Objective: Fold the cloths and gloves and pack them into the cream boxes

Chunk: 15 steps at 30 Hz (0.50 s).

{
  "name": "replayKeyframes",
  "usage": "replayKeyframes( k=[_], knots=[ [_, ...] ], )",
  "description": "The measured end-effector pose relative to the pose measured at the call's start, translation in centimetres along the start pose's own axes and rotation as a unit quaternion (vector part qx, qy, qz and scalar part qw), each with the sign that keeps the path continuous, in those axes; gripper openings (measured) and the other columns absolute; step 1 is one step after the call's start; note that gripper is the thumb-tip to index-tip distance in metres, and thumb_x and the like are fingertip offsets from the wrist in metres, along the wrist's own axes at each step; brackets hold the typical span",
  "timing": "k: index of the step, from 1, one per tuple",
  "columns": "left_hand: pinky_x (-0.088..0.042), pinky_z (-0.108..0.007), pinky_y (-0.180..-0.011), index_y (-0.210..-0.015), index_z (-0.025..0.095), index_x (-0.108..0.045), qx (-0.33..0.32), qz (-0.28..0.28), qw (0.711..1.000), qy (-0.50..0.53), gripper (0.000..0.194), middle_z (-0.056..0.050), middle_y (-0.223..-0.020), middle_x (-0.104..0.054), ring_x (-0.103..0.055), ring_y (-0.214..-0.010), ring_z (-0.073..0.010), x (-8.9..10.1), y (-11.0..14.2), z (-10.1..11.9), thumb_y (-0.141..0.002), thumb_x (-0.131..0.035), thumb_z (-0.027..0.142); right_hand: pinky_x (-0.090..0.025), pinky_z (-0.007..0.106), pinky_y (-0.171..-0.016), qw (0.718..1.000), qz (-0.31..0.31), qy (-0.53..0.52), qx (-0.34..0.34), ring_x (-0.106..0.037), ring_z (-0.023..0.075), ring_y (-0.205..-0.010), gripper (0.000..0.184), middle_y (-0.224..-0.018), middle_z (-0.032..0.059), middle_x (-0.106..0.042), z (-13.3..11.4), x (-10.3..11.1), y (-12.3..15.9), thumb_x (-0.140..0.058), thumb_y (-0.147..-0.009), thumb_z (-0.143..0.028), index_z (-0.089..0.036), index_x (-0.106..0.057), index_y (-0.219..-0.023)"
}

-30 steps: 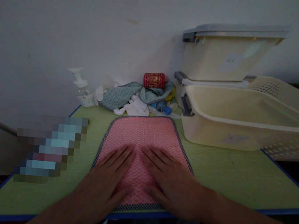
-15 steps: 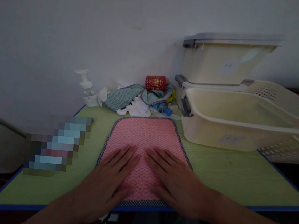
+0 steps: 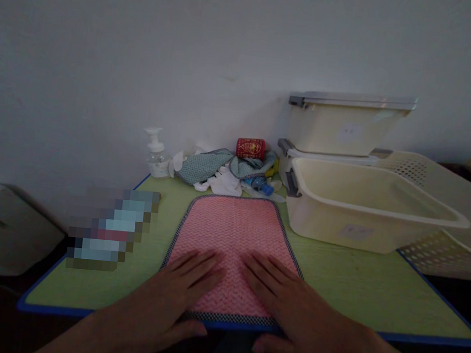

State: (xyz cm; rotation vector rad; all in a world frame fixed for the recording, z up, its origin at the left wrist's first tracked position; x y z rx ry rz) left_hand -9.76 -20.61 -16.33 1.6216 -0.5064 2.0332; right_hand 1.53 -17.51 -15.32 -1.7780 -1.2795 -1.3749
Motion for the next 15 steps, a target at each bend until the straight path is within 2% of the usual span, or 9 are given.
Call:
replayKeyframes(
  k=[3,5,11,15],
  knots=[
    [-0.024,-0.052,-0.108,-0.143,0.031,0.006,0.007,-0.017,1.000,-0.007,0.081,-0.009,-0.151,-0.011,-0.015,-0.138,-0.0276,-0.3,0.3,0.3,-0.086,-0.048,0.050,-0.016,0.046,-0.112,1.000,0.006,0.007,0.007,-0.010,0.0260,-0.138,0.079,-0.149,0.0149,-0.012,-0.4,-0.1,0.9,-0.045,-0.084,-0.056,-0.011,-0.017,-0.143],
    [-0.026,-0.051,-0.107,-0.141,0.032,0.011,0.008,-0.016,1.000,-0.012,0.084,-0.009,-0.151,-0.009,-0.016,-0.137,-0.0281,-0.2,0.4,0.6,-0.086,-0.050,0.047,-0.017,0.045,-0.112,1.000,0.006,0.018,0.002,-0.010,0.0254,-0.138,0.078,-0.149,0.0135,-0.012,-0.6,-0.1,1.3,-0.050,-0.084,-0.051,-0.013,-0.017,-0.144],
    [-0.030,-0.050,-0.106,-0.140,0.034,0.014,-0.014,-0.015,0.999,-0.033,0.090,-0.008,-0.150,-0.012,-0.019,-0.136,-0.0279,-0.1,0.6,1.7,-0.084,-0.057,0.037,-0.020,0.041,-0.112,0.998,0.031,0.056,-0.005,-0.021,0.0248,-0.136,0.069,-0.146,0.0141,-0.023,-1.4,0.0,1.7,-0.056,-0.084,-0.041,-0.011,-0.030,-0.140],
    [-0.031,-0.046,-0.107,-0.141,0.035,0.010,-0.012,-0.002,0.999,-0.039,0.089,-0.005,-0.149,-0.016,-0.026,-0.135,-0.0260,-0.3,0.7,1.5,-0.084,-0.057,0.024,-0.027,0.040,-0.110,0.997,0.038,0.074,0.001,-0.029,0.0253,-0.133,0.064,-0.142,0.0132,-0.032,-1.2,-0.4,1.8,-0.059,-0.081,-0.027,-0.012,-0.036,-0.138]
  ],
)
Point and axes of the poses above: each hand's wrist, its own y-axis away from the middle knuckle, its own x-axis out of the back of the hand, z = x × y, the point moved 10 cm from there along -y, towards the middle knuckle
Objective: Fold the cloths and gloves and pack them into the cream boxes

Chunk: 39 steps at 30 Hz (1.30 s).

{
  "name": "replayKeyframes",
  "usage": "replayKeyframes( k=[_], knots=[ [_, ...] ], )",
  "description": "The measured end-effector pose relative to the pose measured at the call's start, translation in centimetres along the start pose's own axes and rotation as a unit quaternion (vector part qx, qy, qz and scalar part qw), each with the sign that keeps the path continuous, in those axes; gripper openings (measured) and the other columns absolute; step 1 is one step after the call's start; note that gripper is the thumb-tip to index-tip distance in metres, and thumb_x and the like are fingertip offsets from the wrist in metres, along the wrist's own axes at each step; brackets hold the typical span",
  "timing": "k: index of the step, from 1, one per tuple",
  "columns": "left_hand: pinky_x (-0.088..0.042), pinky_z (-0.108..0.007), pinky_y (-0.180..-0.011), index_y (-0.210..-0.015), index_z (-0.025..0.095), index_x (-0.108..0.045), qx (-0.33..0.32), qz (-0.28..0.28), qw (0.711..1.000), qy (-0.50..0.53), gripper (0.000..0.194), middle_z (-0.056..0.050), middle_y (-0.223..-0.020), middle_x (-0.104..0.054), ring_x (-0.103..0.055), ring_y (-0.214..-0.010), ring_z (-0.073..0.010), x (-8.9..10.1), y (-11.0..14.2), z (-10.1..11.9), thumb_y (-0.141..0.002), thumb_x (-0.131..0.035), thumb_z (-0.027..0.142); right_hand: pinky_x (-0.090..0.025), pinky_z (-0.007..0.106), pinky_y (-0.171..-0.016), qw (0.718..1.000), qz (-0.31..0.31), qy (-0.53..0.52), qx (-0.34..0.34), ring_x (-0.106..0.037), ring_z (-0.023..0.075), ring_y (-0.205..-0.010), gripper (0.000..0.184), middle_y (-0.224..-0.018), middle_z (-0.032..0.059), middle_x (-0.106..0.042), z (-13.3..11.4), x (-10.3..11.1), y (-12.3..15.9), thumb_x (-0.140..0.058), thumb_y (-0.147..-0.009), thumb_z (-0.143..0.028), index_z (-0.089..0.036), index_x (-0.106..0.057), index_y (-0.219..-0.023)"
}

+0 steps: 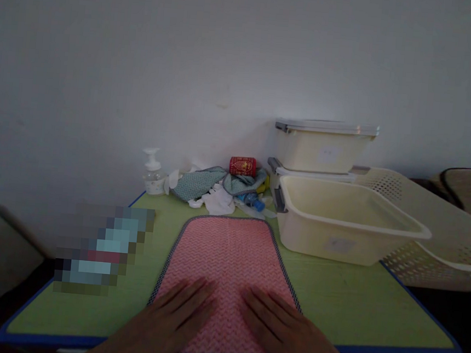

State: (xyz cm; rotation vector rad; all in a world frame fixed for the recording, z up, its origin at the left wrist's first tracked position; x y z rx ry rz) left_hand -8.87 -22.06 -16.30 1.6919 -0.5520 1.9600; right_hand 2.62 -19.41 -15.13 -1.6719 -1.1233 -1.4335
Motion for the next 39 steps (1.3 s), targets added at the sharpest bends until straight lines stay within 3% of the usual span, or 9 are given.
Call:
replayKeyframes(
  k=[4,8,14,17,21,26,32,36,39],
  knots=[
    [-0.034,-0.041,-0.107,-0.142,0.037,-0.004,-0.013,0.008,1.000,0.023,0.076,0.000,-0.148,-0.023,-0.034,-0.132,-0.0225,0.2,0.4,-0.4,-0.085,-0.049,0.013,-0.033,0.032,-0.107,1.000,0.020,0.000,0.020,-0.036,0.0191,-0.130,0.059,-0.139,0.0073,-0.040,-0.5,2.1,0.5,-0.048,-0.077,-0.006,-0.018,-0.043,-0.134],
    [-0.039,-0.034,-0.104,-0.138,0.038,-0.030,-0.022,0.006,0.996,0.085,0.055,0.004,-0.143,-0.039,-0.043,-0.127,-0.0195,1.5,0.7,-1.2,-0.089,-0.042,0.016,-0.044,0.027,-0.098,0.998,0.015,-0.012,0.060,-0.051,0.0176,-0.118,0.051,-0.127,0.0057,-0.057,-1.2,4.5,1.0,-0.044,-0.074,0.000,-0.019,-0.057,-0.119],
    [-0.046,-0.026,-0.084,-0.111,0.025,-0.060,0.020,-0.032,0.983,0.181,0.032,-0.002,-0.110,-0.065,-0.060,-0.098,-0.0165,4.9,-1.9,-3.0,-0.093,-0.033,0.027,-0.051,0.032,-0.082,0.997,0.028,0.052,-0.046,-0.063,0.0206,-0.098,0.054,-0.112,0.0083,-0.065,2.2,6.0,-0.2,-0.037,-0.068,0.010,-0.017,-0.060,-0.109],
    [-0.044,-0.026,-0.078,-0.093,0.019,-0.062,0.035,-0.027,0.981,0.189,0.029,-0.004,-0.091,-0.065,-0.058,-0.086,-0.0171,5.9,-4.3,-4.5,-0.092,-0.035,0.028,-0.049,0.032,-0.079,0.992,0.019,0.069,-0.100,-0.063,0.0207,-0.093,0.048,-0.106,0.0105,-0.065,4.1,5.9,-2.0,-0.034,-0.073,0.010,-0.015,-0.059,-0.106],
    [-0.039,-0.025,-0.070,-0.070,0.016,-0.057,0.065,-0.062,0.967,0.240,0.024,0.000,-0.071,-0.057,-0.052,-0.071,-0.0154,4.7,-7.2,-7.1,-0.085,-0.040,0.022,-0.047,0.029,-0.070,0.982,0.036,0.057,-0.178,-0.065,0.0205,-0.083,0.036,-0.093,0.0112,-0.068,6.7,6.0,-4.6,-0.033,-0.080,0.005,-0.013,-0.060,-0.095],
    [-0.040,-0.024,-0.067,-0.079,0.016,-0.060,0.059,-0.115,0.935,0.329,0.018,0.001,-0.073,-0.058,-0.051,-0.071,-0.0149,3.1,-9.6,-9.3,-0.080,-0.045,0.025,-0.047,0.028,-0.065,0.971,0.053,0.087,-0.219,-0.066,0.0225,-0.086,0.032,-0.093,0.0130,-0.068,9.0,5.9,-7.6,-0.034,-0.080,0.002,-0.012,-0.061,-0.093],
    [-0.040,-0.023,-0.066,-0.087,0.014,-0.059,0.056,-0.109,0.915,0.385,0.025,-0.001,-0.080,-0.058,-0.049,-0.071,-0.0134,1.8,-10.5,-10.8,-0.081,-0.043,0.032,-0.049,0.029,-0.067,0.967,0.077,0.094,-0.223,-0.066,0.0224,-0.084,0.026,-0.095,0.0113,-0.068,10.5,5.6,-9.0,-0.035,-0.086,-0.009,-0.013,-0.060,-0.093],
    [-0.039,-0.023,-0.064,-0.085,0.015,-0.059,0.077,-0.078,0.921,0.375,0.023,0.001,-0.076,-0.055,-0.047,-0.069,-0.0129,1.9,-10.0,-11.0,-0.083,-0.044,0.032,-0.050,0.034,-0.062,0.967,0.065,0.111,-0.218,-0.066,0.0259,-0.080,0.027,-0.090,0.0115,-0.069,10.2,5.0,-8.8,-0.035,-0.087,-0.012,-0.013,-0.058,-0.101],
    [-0.040,-0.025,-0.068,-0.083,0.015,-0.059,0.090,-0.035,0.943,0.320,0.022,-0.001,-0.079,-0.058,-0.050,-0.074,-0.0145,2.8,-9.6,-11.2,-0.085,-0.042,0.029,-0.050,0.032,-0.062,0.967,0.051,0.125,-0.217,-0.065,0.0249,-0.081,0.028,-0.092,0.0113,-0.068,10.0,4.8,-8.6,-0.034,-0.087,-0.011,-0.013,-0.058,-0.102]
  ],
)
Point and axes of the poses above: each hand's wrist, its own y-axis away from the middle knuckle, its own x-axis out of the back of the hand, z = x × y, the point moved 10 cm from there along -y, towards the middle knuckle
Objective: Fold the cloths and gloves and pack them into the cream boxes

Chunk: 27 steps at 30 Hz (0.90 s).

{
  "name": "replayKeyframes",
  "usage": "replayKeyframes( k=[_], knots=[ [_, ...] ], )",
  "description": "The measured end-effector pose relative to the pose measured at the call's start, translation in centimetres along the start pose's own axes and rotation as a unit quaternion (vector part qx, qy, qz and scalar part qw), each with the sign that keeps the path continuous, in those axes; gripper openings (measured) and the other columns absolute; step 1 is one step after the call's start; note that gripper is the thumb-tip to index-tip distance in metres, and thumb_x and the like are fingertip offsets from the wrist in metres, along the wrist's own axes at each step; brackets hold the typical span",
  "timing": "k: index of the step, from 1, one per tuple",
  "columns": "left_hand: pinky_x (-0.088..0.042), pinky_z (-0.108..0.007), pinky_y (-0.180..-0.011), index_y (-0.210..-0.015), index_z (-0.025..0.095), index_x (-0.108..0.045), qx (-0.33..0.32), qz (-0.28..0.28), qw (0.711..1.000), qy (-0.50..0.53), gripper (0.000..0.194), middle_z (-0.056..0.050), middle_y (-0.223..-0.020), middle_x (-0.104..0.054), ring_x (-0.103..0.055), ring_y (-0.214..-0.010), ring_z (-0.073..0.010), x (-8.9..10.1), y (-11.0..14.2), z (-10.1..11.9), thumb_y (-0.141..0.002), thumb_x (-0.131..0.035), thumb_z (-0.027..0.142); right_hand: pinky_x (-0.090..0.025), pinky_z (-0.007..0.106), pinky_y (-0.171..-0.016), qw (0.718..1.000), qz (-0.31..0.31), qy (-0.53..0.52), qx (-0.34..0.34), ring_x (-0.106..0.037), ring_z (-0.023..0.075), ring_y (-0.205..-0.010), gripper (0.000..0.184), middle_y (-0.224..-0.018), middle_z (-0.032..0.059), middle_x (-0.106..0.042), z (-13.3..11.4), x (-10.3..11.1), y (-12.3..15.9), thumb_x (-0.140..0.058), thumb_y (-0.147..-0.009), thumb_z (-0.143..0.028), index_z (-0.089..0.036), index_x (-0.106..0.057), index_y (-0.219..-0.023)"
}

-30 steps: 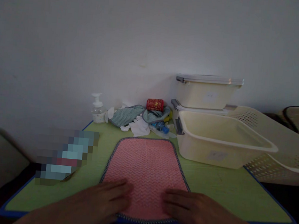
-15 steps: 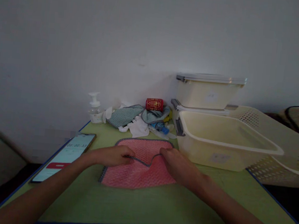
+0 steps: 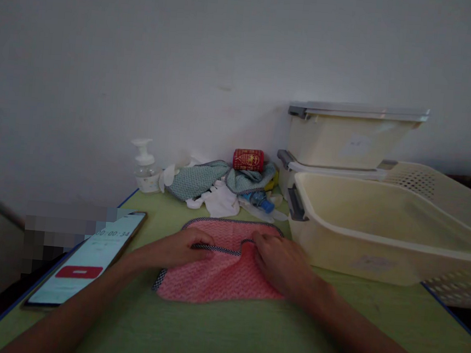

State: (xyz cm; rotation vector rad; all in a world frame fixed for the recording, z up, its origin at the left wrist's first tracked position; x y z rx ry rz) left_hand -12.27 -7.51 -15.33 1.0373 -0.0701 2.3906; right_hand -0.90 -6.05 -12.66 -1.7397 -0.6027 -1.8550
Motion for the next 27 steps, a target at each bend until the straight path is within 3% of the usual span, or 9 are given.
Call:
replayKeyframes(
  k=[4,9,19,27],
  knots=[
    [-0.040,-0.028,-0.078,-0.077,0.016,-0.059,-0.051,0.071,0.994,-0.071,0.019,-0.003,-0.088,-0.057,-0.053,-0.084,-0.0164,1.6,0.4,0.5,-0.085,-0.044,0.024,-0.049,0.029,-0.070,1.000,0.011,-0.012,0.005,-0.062,0.0220,-0.092,0.027,-0.106,0.0117,-0.063,0.2,0.2,-0.1,-0.036,-0.087,-0.009,-0.014,-0.060,-0.098],
    [-0.040,-0.027,-0.075,-0.075,0.016,-0.058,-0.041,0.102,0.990,-0.083,0.020,-0.003,-0.086,-0.060,-0.055,-0.081,-0.0164,2.7,0.3,-1.0,-0.085,-0.042,0.022,-0.048,0.030,-0.071,0.999,0.013,-0.039,-0.008,-0.062,0.0224,-0.091,0.025,-0.103,0.0107,-0.063,1.2,-0.2,-0.4,-0.037,-0.086,-0.009,-0.013,-0.059,-0.098],
    [-0.038,-0.022,-0.062,-0.074,0.017,-0.061,0.031,0.022,0.995,-0.094,0.027,0.001,-0.074,-0.064,-0.057,-0.069,-0.0149,2.2,1.8,-1.5,-0.086,-0.040,0.029,-0.040,0.027,-0.063,0.989,-0.021,-0.147,-0.003,-0.063,0.0211,-0.080,0.021,-0.086,0.0081,-0.066,1.3,-0.2,0.0,-0.039,-0.089,-0.019,-0.016,-0.060,-0.090],
    [-0.038,-0.024,-0.062,-0.075,0.018,-0.060,0.050,0.034,0.995,-0.077,0.023,0.000,-0.076,-0.063,-0.056,-0.071,-0.0159,1.7,1.0,-2.4,-0.083,-0.041,0.027,-0.038,0.026,-0.064,0.987,-0.028,-0.156,-0.019,-0.063,0.0203,-0.081,0.017,-0.085,0.0076,-0.066,1.5,-0.3,0.0,-0.044,-0.087,-0.017,-0.015,-0.061,-0.089]
  ],
)
Point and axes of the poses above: each hand's wrist, its own y-axis away from the middle knuckle, its own x-axis out of the back of the hand, z = x × y, the point moved 10 cm from there along -y, towards the middle knuckle
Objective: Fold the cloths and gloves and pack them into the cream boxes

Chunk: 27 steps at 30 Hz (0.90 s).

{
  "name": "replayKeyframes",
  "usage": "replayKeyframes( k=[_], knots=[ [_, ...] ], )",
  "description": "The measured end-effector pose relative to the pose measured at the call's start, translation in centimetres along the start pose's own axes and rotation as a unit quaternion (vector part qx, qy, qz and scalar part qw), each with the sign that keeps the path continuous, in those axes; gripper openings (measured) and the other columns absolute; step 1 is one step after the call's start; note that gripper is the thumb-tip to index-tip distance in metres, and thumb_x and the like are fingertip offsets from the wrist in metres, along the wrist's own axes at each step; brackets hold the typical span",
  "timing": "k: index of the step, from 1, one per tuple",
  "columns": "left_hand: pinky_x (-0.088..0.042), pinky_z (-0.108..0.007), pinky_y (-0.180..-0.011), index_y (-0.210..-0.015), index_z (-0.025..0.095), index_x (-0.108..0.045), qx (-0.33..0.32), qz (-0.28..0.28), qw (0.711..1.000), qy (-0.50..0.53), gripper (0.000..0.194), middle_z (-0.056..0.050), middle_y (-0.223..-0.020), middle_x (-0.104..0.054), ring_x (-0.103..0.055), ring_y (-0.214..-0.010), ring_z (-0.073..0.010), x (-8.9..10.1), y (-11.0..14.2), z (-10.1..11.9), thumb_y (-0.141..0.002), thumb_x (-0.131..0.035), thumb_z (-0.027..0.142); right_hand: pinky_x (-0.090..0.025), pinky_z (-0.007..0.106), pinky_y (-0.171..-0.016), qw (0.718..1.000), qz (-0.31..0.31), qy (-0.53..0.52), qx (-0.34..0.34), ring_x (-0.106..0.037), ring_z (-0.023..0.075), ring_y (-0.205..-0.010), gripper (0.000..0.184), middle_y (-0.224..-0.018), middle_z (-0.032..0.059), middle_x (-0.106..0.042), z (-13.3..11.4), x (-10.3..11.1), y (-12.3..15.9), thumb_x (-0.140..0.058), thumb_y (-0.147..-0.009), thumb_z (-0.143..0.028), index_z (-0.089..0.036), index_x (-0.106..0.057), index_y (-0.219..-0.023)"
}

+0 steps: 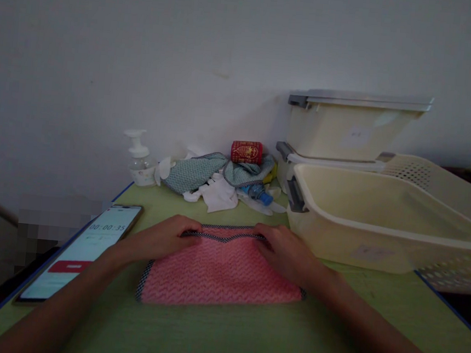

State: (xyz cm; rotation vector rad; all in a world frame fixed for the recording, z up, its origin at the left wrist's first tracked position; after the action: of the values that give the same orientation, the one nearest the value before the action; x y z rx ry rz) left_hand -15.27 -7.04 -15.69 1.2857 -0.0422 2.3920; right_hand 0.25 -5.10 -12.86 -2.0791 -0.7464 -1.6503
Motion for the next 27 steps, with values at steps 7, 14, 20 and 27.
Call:
replayKeyframes(
  k=[7,14,20,27],
  knots=[
    [-0.037,-0.026,-0.064,-0.071,0.017,-0.058,0.006,0.089,0.995,-0.048,0.012,-0.003,-0.077,-0.058,-0.053,-0.070,-0.0166,1.2,0.0,0.0,-0.074,-0.051,0.027,-0.042,0.027,-0.073,0.999,0.025,0.017,0.011,-0.061,0.0192,-0.089,0.016,-0.098,0.0087,-0.064,0.1,0.1,-0.1,-0.045,-0.087,-0.015,-0.015,-0.060,-0.093],
    [-0.032,-0.025,-0.055,-0.064,0.018,-0.053,0.054,0.151,0.987,-0.032,0.018,0.001,-0.062,-0.056,-0.051,-0.061,-0.0162,2.4,-0.2,-1.1,-0.075,-0.048,0.031,-0.044,0.027,-0.065,0.997,0.027,0.061,-0.034,-0.064,0.0197,-0.080,0.022,-0.086,0.0079,-0.067,0.7,0.2,-0.4,-0.036,-0.090,-0.014,-0.016,-0.057,-0.093],
    [-0.033,-0.026,-0.055,-0.065,0.019,-0.052,0.056,0.204,0.977,0.016,0.016,0.001,-0.061,-0.057,-0.052,-0.059,-0.0163,2.7,-0.4,-1.6,-0.072,-0.050,0.033,-0.049,0.032,-0.058,0.984,0.042,0.163,-0.063,-0.067,0.0249,-0.076,0.025,-0.082,0.0095,-0.068,0.3,0.3,-0.6,-0.035,-0.089,-0.010,-0.016,-0.053,-0.105],
    [-0.039,-0.028,-0.057,-0.066,0.018,-0.056,0.101,0.227,0.968,0.021,0.021,-0.002,-0.064,-0.061,-0.057,-0.062,-0.0191,3.1,-0.1,-2.4,-0.069,-0.057,0.038,-0.051,0.033,-0.059,0.977,0.069,0.191,-0.066,-0.068,0.0257,-0.077,0.028,-0.080,0.0104,-0.069,-0.1,1.0,-0.4,-0.038,-0.085,-0.005,-0.016,-0.050,-0.108]
  ],
)
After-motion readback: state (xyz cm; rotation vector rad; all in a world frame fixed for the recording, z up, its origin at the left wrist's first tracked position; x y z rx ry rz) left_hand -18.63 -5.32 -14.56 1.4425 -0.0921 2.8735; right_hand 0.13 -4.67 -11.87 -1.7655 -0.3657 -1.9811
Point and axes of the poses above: each hand's wrist, its own y-axis away from the middle knuckle, its own x-axis out of the back of the hand, z = x × y, the point moved 10 cm from there along -y, towards the middle knuckle
